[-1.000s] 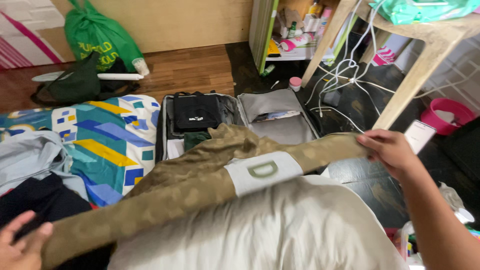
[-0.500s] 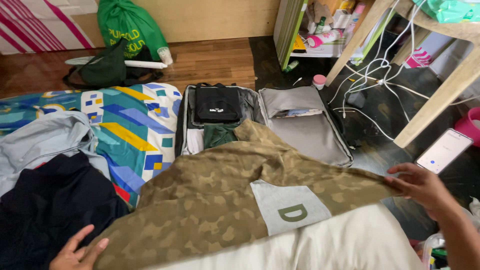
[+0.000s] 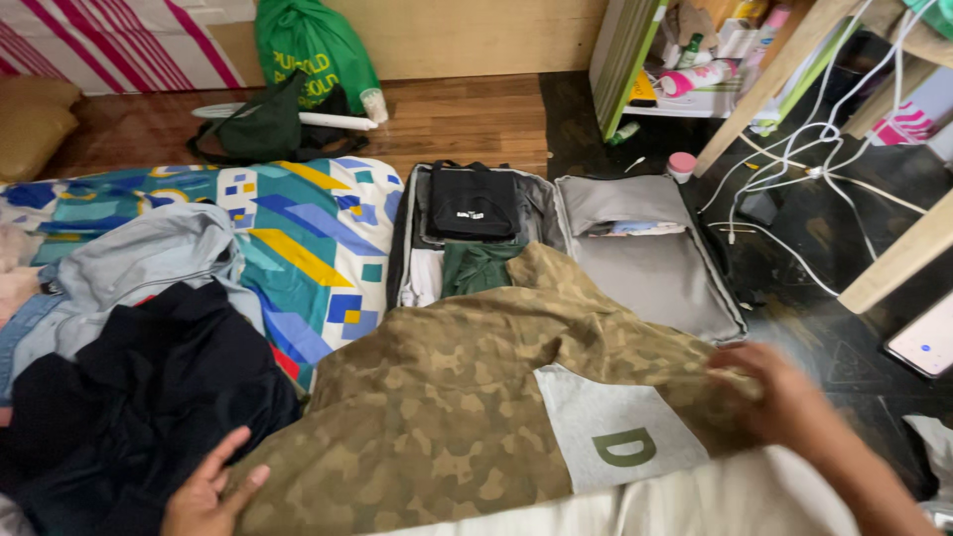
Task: The person packs clothes into an open suitcase on a bed. They place a patterned pouch and folded garments into the case, unfold and refold a camouflage t-shirt on the bed, lay it flat in the suitcase, tuck items beside a black pouch, and begin folding a pair of dark pants.
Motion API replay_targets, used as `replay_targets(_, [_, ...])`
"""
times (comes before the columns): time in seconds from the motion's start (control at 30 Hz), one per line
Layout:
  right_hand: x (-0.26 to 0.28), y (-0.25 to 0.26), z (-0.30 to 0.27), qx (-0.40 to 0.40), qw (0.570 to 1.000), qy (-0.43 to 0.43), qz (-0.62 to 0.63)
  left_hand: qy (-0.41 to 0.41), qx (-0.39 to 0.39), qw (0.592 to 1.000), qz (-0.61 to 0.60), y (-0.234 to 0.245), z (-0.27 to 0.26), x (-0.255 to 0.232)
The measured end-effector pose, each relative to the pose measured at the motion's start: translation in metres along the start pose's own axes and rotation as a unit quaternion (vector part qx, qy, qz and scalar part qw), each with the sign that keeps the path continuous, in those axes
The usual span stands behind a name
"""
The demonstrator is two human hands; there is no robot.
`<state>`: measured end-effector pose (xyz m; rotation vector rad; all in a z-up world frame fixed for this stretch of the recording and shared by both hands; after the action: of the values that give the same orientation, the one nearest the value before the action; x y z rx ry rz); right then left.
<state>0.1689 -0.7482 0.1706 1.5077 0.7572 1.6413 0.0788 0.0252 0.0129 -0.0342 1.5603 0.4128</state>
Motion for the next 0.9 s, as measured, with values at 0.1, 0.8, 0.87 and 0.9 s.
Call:
replay_targets(0.1, [0.105,-0.036,-0.022,0.050,0.984,0.168,0.039,-0.020,0.002,0.998,-0.065,0.012,-0.005,-0.018])
replay_targets(0.8, [0.282,-0.169,-0.142,0.267,0.829,0.483,0.091,0.175,0.236,0.941,0.168,-0.007,-0.040,0.036])
replay_targets(0.87, [0.285,-0.175,-0.143,0.247,0.835,0.487,0.064,0.276,0.186,0.926,0.175,-0.002,-0.031,0.054])
replay_targets(0.9, [0.286,-0.179,-0.145,0.237,0.838,0.488,0.052,0.288,0.172,0.928,0.163,-0.007,-0.018,0.056])
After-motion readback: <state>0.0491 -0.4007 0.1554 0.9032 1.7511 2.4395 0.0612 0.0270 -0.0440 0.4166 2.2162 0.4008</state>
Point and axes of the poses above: each hand's wrist, its own z-axis towards the middle knuckle, its own y-axis out of the back of the hand, x = y × z, the point moved 10 cm from there along z, towards the middle knuckle, and after that the axes turned 14 degrees about -y, right-handed, at the moved point
